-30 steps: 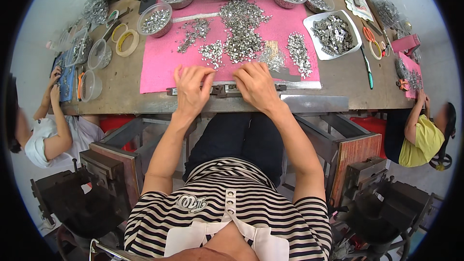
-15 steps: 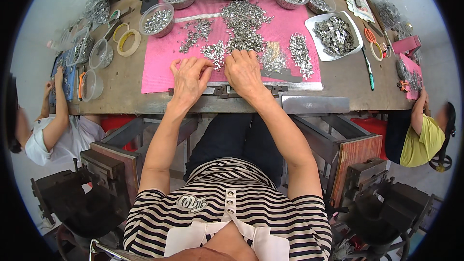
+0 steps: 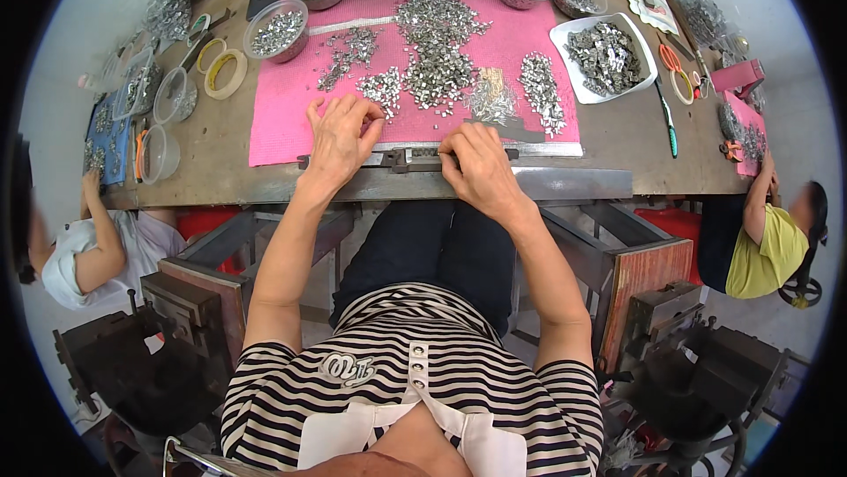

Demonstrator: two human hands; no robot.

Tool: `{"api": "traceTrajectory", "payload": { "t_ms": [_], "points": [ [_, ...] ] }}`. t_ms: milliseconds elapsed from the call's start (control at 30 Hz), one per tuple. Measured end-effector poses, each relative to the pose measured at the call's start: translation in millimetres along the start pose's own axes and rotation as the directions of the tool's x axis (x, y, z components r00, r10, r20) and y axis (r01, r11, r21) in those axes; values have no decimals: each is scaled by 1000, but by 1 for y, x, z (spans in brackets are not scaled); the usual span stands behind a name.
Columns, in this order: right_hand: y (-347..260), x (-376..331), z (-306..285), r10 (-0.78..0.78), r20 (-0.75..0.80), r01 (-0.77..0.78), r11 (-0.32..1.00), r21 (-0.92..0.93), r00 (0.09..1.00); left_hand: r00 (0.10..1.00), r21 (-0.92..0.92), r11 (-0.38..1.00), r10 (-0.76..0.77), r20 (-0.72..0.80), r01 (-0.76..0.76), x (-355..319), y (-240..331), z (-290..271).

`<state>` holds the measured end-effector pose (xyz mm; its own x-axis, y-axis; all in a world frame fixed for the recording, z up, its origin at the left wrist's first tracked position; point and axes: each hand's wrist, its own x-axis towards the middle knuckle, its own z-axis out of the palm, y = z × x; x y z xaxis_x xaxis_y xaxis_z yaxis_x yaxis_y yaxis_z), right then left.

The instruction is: The person sits at a workbench and repeatedly picks up small silver metal pieces from a pink mat. They place each piece into a metal jig, press it down with a tool, and then remove the processed piece. The person continues this repetitive assembly process throughout the video.

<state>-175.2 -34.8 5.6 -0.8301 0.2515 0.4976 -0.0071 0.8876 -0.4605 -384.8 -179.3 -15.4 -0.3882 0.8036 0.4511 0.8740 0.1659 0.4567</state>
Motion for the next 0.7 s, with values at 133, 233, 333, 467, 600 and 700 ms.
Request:
{"api": "traceTrajectory", "payload": {
  "t_ms": [133,233,333,467,600,700],
  "points": [
    [1,-2,5,-66,10,67,993,-98,998,1000,13,1000,4,22,-5,2,-2,-3],
    [0,-2,0,-104,31,107,988,-109,994,1000,11,1000,-3,21,3,2,-3,-4],
    [4,3,1,-73,20,74,997,-38,997,1000,14,1000,8,13,-8,1,-3,-3],
    [1,28,16,-19,4,19,999,-43,1000,999,12,1000,-14,40,13,2,-4,-4],
    [11,53,54,-29,-37,26,995,-91,999,998,8,1000,-21,53,21,3,-2,-6],
    [11,59,61,-31,13,33,987,-157,999,998,-11,999,-38,44,39,0,-3,-6]
  ]
}}
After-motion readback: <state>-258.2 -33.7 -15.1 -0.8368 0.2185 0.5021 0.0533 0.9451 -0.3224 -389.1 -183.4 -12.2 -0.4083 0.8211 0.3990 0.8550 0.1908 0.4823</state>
